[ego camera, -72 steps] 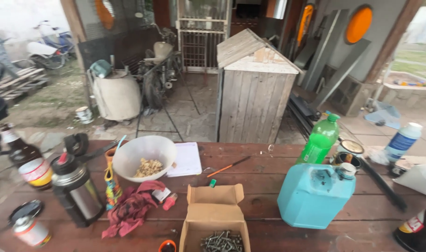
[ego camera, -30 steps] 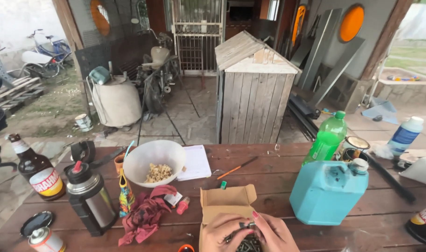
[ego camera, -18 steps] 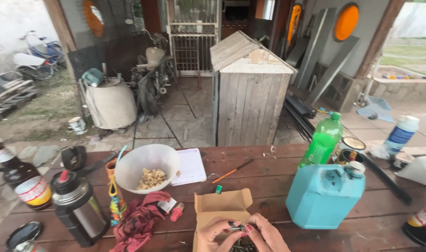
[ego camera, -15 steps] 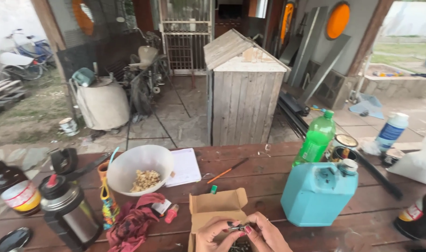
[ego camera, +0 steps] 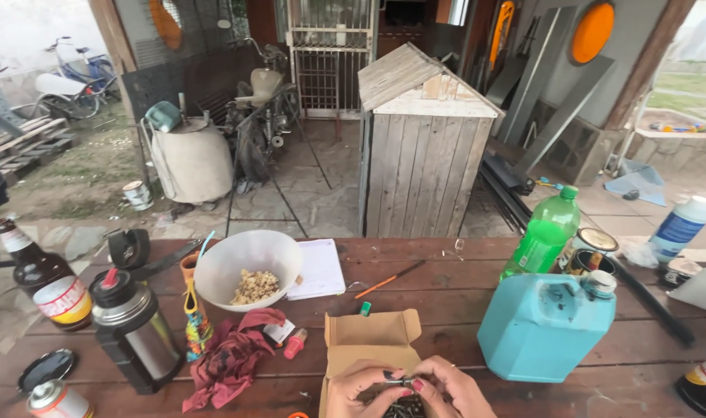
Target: A person is sorting through a box of screws and bolts, picking them up and testing if nuts fit onto the bolts.
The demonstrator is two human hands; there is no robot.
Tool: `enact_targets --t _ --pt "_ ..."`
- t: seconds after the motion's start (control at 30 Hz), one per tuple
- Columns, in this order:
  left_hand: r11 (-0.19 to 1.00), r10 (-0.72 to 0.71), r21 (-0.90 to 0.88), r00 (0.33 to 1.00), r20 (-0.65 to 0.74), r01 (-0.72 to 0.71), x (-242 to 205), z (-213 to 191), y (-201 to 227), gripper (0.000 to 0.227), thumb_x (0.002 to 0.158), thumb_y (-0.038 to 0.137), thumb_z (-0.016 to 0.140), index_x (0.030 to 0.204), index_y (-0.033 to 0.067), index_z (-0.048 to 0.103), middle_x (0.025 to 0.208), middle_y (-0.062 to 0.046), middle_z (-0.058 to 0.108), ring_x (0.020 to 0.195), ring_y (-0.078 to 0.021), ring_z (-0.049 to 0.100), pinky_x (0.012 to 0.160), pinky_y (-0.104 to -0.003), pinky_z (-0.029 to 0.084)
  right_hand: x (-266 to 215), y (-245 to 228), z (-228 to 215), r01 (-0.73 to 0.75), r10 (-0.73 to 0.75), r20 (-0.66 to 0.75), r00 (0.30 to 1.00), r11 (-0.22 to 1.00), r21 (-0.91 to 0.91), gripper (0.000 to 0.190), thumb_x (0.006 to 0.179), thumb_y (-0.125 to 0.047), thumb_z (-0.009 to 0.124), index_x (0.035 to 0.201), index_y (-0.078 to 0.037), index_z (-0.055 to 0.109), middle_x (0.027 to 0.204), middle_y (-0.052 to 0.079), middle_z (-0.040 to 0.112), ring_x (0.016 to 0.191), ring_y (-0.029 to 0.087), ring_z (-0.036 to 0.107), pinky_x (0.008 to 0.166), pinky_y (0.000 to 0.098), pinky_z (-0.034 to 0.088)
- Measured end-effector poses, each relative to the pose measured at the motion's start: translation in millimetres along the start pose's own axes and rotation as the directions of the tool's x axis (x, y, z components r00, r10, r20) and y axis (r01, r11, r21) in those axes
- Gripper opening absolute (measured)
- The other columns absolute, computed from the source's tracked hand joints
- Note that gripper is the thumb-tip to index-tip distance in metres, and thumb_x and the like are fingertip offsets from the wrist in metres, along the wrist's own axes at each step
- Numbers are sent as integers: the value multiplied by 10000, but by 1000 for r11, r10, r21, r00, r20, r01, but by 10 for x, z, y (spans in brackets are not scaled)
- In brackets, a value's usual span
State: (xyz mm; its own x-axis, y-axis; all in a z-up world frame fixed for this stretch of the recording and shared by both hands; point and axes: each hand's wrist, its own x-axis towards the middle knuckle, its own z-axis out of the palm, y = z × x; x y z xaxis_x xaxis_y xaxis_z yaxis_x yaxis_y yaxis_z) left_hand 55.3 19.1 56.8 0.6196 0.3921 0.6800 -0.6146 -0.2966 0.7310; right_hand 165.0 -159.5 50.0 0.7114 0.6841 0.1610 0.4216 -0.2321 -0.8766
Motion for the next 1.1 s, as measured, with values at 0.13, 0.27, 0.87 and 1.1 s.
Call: enact_targets --t 0.13,0.27,0.87,1.1 --pt "999 -1 -40 999 43 3 -21 -11 27 202 736 49 929 914 81 839 891 -90 810 756 -137 781 635 -246 703 -83 -212 15 -134 136 -55 989 990 30 227 933 -313 701 1023 -144 824 914 -18 747 720 94 627 704 253 498" --pt "994 108 21 993 44 -109 -24 8 62 181 768 98 913 927 111 828 908 -76 828 769 -171 789 692 -273 649 -145 -406 -5 -255 256 -21 966 966 49 323 954 -358 636 1040 -152 870 840 -26 785 663 80 562 660 245 430" --pt "994 96 58 993 -65 -93 14 61 -1 172 697 105 937 845 135 856 835 -55 838 721 -123 792 619 -220 647 -36 -259 6 -319 331 -27 943 926 201 375 970 -335 624 832 -32 795 762 69 792 690 129 667 667 281 511" --pt "990 37 135 997 63 -45 60 -86 -154 197 718 151 959 890 155 862 902 -8 824 777 -98 803 673 -210 659 89 127 139 -202 257 -97 961 900 387 250 956 -157 771 784 6 690 631 107 613 571 142 541 561 286 440"
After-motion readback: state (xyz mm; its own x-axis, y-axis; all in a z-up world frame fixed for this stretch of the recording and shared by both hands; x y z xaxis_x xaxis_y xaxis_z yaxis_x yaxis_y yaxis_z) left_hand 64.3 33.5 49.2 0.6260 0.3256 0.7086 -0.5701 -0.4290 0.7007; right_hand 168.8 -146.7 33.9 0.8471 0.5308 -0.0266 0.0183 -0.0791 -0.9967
